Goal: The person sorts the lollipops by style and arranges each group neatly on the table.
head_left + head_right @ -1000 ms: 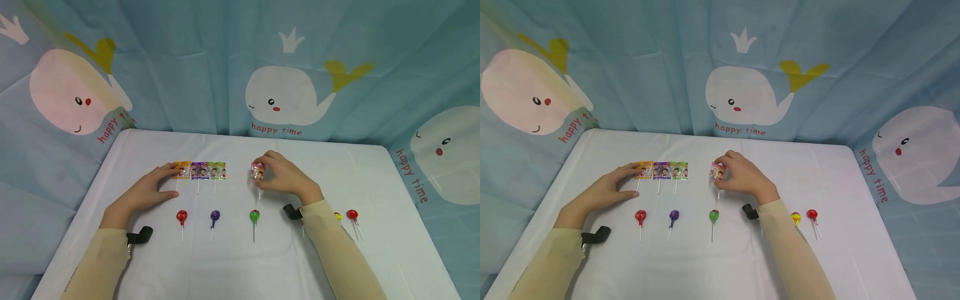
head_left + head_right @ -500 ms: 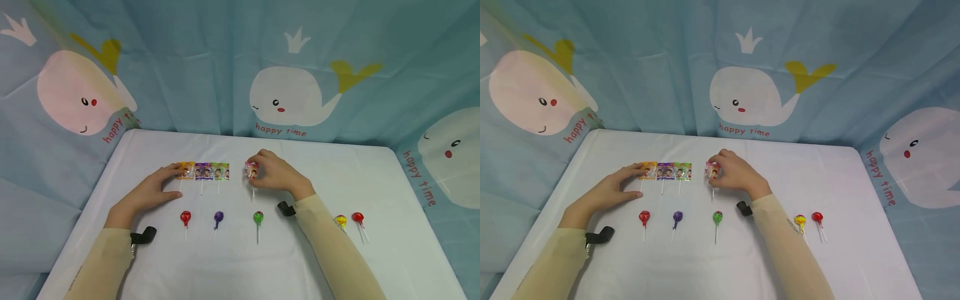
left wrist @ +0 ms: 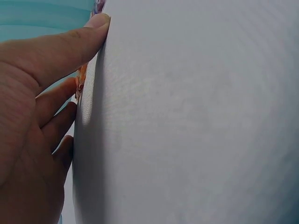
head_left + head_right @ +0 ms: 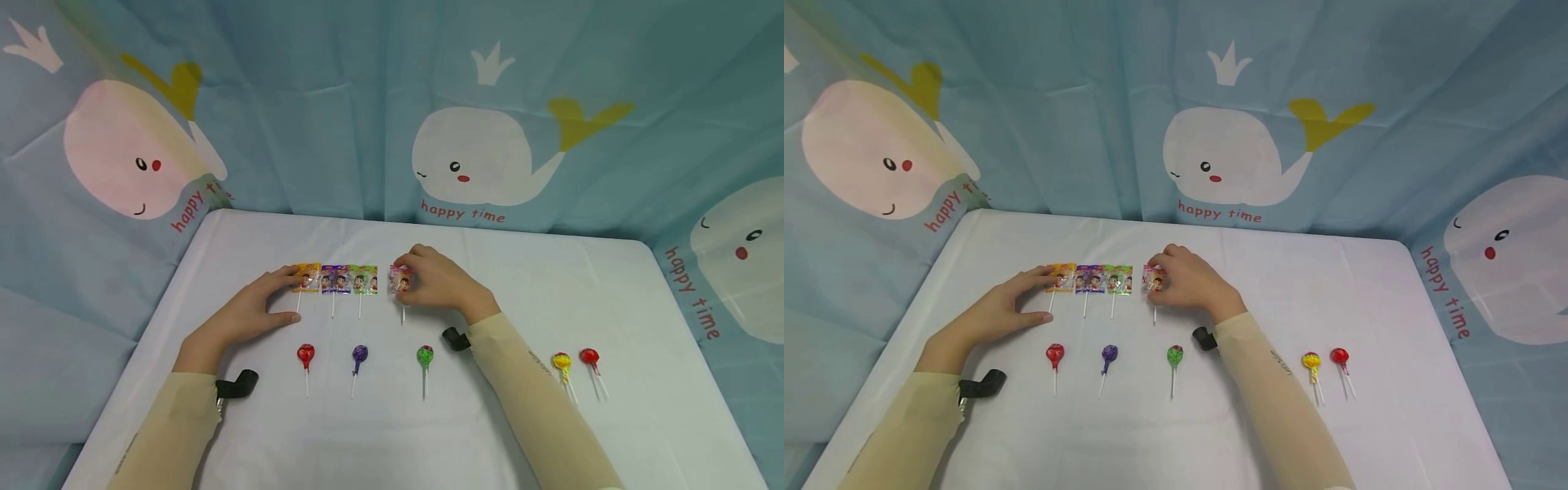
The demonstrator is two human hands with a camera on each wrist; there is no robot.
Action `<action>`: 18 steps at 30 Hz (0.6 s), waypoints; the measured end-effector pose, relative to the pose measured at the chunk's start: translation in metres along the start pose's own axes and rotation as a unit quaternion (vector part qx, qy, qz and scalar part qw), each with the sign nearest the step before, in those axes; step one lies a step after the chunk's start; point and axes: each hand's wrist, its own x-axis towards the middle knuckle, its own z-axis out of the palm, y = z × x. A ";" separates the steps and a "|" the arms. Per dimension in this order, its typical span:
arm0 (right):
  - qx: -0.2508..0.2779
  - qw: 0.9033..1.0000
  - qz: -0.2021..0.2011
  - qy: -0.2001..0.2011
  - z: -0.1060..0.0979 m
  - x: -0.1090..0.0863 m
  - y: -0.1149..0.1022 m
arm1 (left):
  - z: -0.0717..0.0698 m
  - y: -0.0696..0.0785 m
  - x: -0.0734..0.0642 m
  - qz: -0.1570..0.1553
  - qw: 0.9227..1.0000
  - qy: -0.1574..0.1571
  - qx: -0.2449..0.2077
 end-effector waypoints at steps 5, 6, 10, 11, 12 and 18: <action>-0.008 1.000 0.000 -0.004 0.004 0.006 -0.002 | 0.001 -0.001 0.000 -0.006 1.000 -0.001 0.000; -0.011 1.000 0.000 -0.004 0.005 0.007 -0.002 | 0.001 -0.002 0.000 -0.008 1.000 -0.001 0.000; -0.022 1.000 -0.002 -0.005 0.007 0.011 -0.003 | 0.001 -0.003 -0.001 -0.006 1.000 0.002 -0.002; -0.026 1.000 -0.001 -0.006 0.007 0.012 -0.004 | 0.001 -0.003 -0.001 -0.005 1.000 0.002 -0.003; -0.029 1.000 -0.001 -0.006 0.008 0.013 -0.004 | 0.001 -0.004 -0.001 -0.004 1.000 0.003 -0.004; -0.045 0.999 0.001 -0.015 0.007 0.018 -0.006 | 0.002 -0.003 0.000 0.005 1.000 0.007 -0.007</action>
